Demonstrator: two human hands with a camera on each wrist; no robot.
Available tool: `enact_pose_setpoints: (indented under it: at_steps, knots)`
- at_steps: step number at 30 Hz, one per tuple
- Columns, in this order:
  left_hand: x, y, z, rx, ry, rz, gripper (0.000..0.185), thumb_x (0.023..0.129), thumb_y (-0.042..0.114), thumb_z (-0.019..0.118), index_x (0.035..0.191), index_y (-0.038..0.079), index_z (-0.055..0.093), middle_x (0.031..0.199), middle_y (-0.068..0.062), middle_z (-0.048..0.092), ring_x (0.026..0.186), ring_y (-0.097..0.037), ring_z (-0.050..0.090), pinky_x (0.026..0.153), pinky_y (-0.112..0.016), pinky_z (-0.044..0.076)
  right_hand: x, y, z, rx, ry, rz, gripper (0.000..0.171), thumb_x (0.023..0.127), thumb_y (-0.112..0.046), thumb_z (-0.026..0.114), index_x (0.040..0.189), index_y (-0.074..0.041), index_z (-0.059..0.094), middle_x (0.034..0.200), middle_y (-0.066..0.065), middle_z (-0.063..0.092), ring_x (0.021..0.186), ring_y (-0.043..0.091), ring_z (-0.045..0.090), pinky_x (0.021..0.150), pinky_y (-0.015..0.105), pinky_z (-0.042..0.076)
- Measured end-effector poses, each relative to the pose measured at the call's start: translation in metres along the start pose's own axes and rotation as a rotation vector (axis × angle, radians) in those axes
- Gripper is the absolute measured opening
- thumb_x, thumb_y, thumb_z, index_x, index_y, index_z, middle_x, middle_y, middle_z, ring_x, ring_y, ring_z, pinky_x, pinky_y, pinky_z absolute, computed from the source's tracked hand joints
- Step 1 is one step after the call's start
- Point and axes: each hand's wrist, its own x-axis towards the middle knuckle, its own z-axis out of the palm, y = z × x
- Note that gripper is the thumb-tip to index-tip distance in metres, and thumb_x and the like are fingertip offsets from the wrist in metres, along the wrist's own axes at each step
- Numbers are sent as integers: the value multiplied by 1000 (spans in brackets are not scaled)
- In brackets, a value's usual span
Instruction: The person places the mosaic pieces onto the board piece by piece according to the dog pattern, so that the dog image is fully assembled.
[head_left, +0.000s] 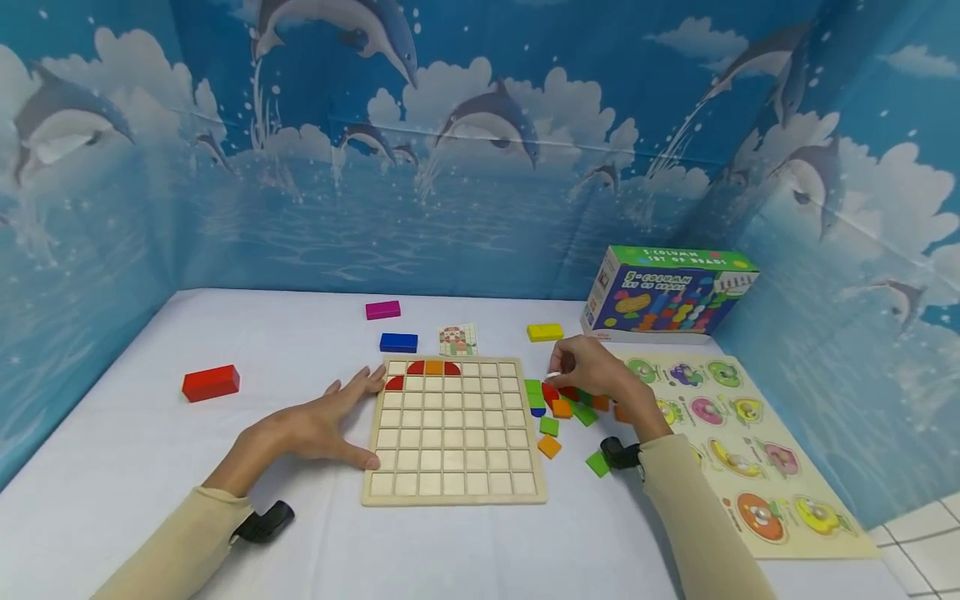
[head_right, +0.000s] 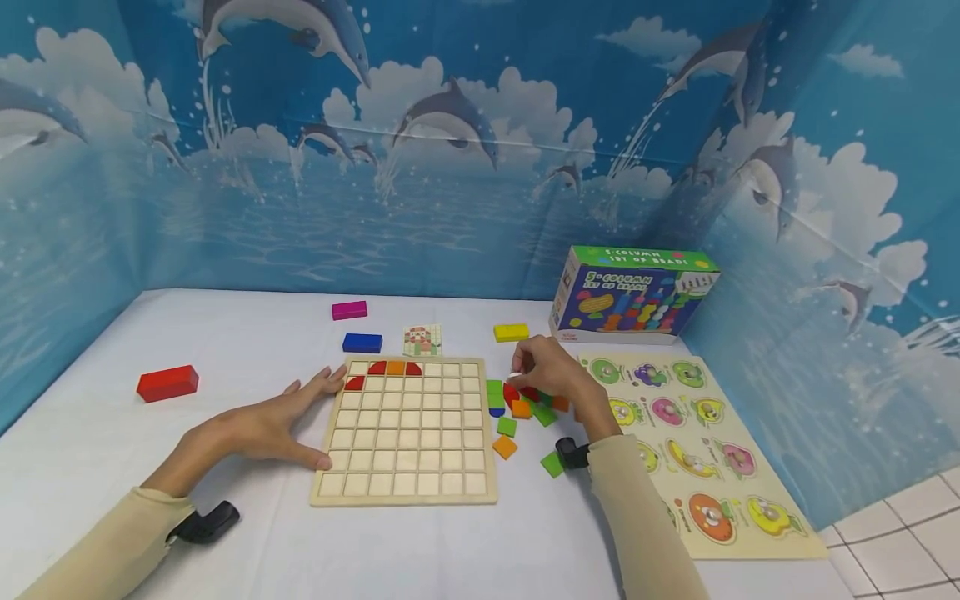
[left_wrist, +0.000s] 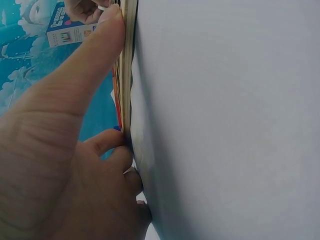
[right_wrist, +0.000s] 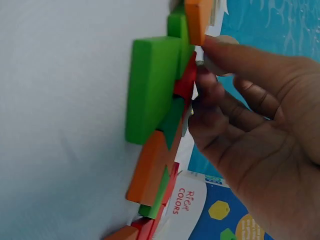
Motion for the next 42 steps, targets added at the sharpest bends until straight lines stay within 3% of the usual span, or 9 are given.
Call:
enact_pose_setpoints:
  at_steps: [5, 11, 16, 21, 25, 29, 33, 36, 42]
  knots:
    - [0, 0, 1, 7, 4, 0, 141, 75, 50, 98, 175, 19, 4, 180, -15, 15, 167, -42, -3, 131, -68, 0, -2, -2, -1, 33, 27, -33, 20, 95, -9, 82, 87, -7, 64, 83, 5, 63, 77, 22, 58, 74, 34, 52]
    - [0, 0, 0, 7, 6, 2, 140, 75, 51, 98, 175, 20, 6, 180, -16, 13, 166, -43, -2, 130, -70, 1, 0, -6, 2, 210, 27, -116, 15, 88, -2, 88, 91, -3, 73, 76, 7, 61, 70, 22, 54, 66, 28, 49]
    - [1, 0, 1, 5, 9, 12, 139, 75, 51, 98, 175, 20, 7, 180, -16, 13, 166, -44, -1, 130, -70, 1, 1, -11, 5, 318, -39, -141, 13, 88, 3, 86, 100, 2, 80, 88, 12, 74, 73, 23, 60, 68, 26, 56]
    - [0, 1, 1, 7, 9, 7, 140, 75, 51, 98, 175, 19, 6, 180, -15, 14, 166, -43, -1, 130, -70, 2, 4, -18, 10, 328, -45, -215, 17, 96, 3, 79, 112, 5, 80, 106, 17, 80, 87, 26, 74, 80, 27, 61]
    - [-1, 2, 0, 7, 4, -8, 141, 75, 52, 98, 176, 20, 4, 181, -15, 13, 166, -45, -2, 130, -71, 3, 7, -32, 14, 356, -29, -236, 23, 96, 2, 79, 118, 6, 78, 107, 19, 79, 93, 31, 76, 81, 30, 63]
    - [-1, 2, 0, 9, 2, -20, 141, 75, 53, 98, 176, 22, 4, 181, -16, 11, 165, -47, -1, 129, -73, 4, 13, -52, 23, 415, -65, -223, 23, 97, 1, 78, 119, 8, 77, 101, 19, 79, 81, 36, 73, 69, 34, 64]
    - [-2, 2, -1, 10, -1, -29, 140, 75, 53, 97, 176, 23, 5, 181, -15, 9, 165, -50, -1, 128, -75, 6, 24, -70, 37, 425, -111, -267, 19, 100, 0, 74, 117, 7, 79, 95, 18, 80, 73, 36, 70, 64, 34, 62]
    - [-1, 2, -1, 11, -6, -42, 138, 75, 54, 97, 176, 25, 6, 181, -16, 5, 163, -53, -1, 126, -78, 8, 32, -85, 49, 463, -133, -282, 18, 101, 0, 73, 116, 7, 80, 93, 18, 81, 74, 37, 73, 67, 36, 65]
    - [-1, 1, -1, 11, -17, -54, 138, 76, 56, 96, 176, 25, 6, 181, -17, 3, 163, -55, -1, 124, -80, 8, 46, -115, 72, 611, -130, -180, 12, 96, 1, 79, 106, 8, 81, 93, 21, 80, 77, 34, 80, 75, 46, 68]
